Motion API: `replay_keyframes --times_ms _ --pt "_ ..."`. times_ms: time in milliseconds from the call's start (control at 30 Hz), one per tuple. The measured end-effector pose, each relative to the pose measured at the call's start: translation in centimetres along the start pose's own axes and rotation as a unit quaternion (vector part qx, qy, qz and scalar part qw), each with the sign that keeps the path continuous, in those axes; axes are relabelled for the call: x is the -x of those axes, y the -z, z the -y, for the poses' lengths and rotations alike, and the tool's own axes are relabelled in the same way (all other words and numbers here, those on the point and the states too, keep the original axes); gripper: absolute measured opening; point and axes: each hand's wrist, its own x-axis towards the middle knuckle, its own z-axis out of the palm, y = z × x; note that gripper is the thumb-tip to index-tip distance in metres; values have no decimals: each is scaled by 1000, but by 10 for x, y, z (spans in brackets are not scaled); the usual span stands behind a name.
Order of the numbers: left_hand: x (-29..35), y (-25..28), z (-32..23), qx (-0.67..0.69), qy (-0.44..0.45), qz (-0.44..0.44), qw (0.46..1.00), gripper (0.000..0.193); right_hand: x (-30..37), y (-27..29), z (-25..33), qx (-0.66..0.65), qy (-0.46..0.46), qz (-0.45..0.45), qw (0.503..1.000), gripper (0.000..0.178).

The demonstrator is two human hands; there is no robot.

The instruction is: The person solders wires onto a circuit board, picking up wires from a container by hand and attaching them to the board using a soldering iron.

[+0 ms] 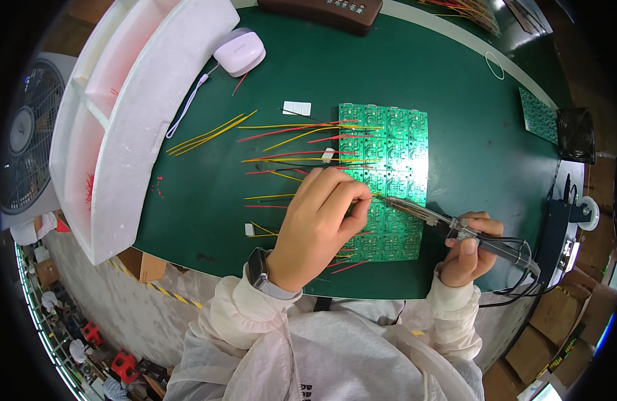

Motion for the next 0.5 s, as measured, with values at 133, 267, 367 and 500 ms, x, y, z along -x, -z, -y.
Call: replay_keyframes --times_ms 133,267,367,500 --pt "0 -1 1 2 -2 0 1000 23 1 2 -2 2 -1 0 1000 28" --pt "1 -1 1 7 -1 0 1000 22 1 2 -1 4 -4 4 1000 28" --pt "0 -1 0 6 -3 0 1000 22 0 0 1 0 -11 2 1000 28" --pt "1 -2 1 9 -1 -2 1000 23 0 0 0 5 5 2 1000 28"
